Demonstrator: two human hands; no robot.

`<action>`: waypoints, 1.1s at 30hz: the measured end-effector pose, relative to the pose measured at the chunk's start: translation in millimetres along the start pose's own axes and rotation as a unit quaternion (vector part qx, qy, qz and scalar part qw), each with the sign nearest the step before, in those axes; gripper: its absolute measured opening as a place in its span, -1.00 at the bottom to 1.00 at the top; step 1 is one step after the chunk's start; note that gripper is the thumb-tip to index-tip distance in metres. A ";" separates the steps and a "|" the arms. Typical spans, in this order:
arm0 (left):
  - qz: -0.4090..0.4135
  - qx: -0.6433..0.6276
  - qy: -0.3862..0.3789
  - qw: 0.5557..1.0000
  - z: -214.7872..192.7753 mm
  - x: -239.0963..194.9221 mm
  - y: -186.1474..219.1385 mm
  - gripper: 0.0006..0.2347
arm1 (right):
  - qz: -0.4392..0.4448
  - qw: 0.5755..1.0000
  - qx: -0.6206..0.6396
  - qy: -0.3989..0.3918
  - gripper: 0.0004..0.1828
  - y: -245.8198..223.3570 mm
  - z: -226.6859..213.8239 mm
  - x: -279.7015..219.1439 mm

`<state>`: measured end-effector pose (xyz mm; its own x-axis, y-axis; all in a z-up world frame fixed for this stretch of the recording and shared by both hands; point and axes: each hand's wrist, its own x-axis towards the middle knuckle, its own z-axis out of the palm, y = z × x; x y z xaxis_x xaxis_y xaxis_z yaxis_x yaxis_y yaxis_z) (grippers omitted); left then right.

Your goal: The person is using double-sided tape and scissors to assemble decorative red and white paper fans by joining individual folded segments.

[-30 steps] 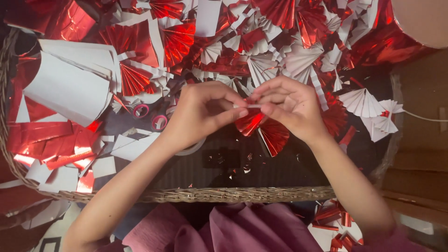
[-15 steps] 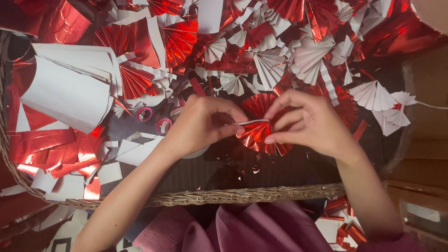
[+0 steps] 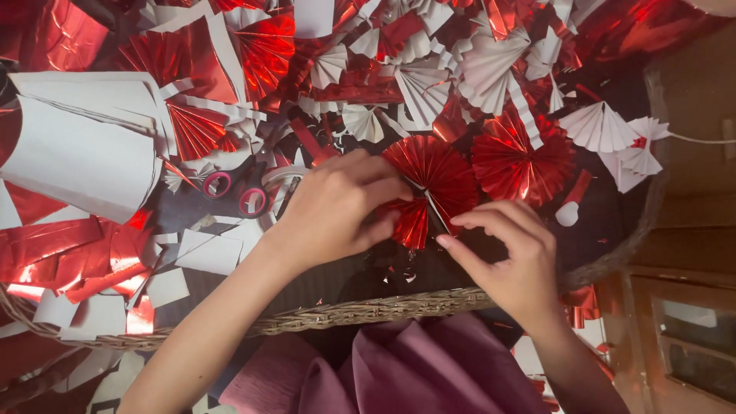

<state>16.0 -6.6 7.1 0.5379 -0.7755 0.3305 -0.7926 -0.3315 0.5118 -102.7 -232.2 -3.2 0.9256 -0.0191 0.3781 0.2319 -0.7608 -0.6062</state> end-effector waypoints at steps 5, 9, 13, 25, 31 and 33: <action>0.069 0.013 0.010 0.998 18.1 -3.6 -4.8 -0.86 | -0.002 0.999 -0.018 0.026 -0.67 3.9 10.1 -5.2; 0.091 0.047 0.023 0.994 25.3 -5.4 -5.8 -0.85 | -0.011 1.000 -0.005 0.021 -0.70 4.3 11.3 0.2; 0.115 0.086 0.040 0.989 31.6 -1.1 -9.6 -0.82 | -0.012 1.000 -0.001 0.008 -0.73 2.1 8.0 7.7; 0.154 0.147 0.047 0.976 35.4 -5.0 -27.7 -0.77 | -0.042 0.998 -0.031 -0.036 -0.82 11.1 11.5 16.5; 0.110 0.195 0.089 0.971 40.9 -15.4 -29.7 -0.77 | -0.120 0.991 -0.052 -0.034 -0.81 16.6 20.6 44.5; 0.101 0.204 0.102 0.968 42.6 -15.9 -28.5 -0.77 | -0.125 0.989 -0.071 -0.022 -0.86 23.7 25.1 46.3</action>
<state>17.9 -7.7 -46.5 0.3733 -0.7384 0.5616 -0.9125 -0.4016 0.0785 -46.9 -234.8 -17.7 0.8573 0.2082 0.4708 0.4146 -0.8214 -0.3917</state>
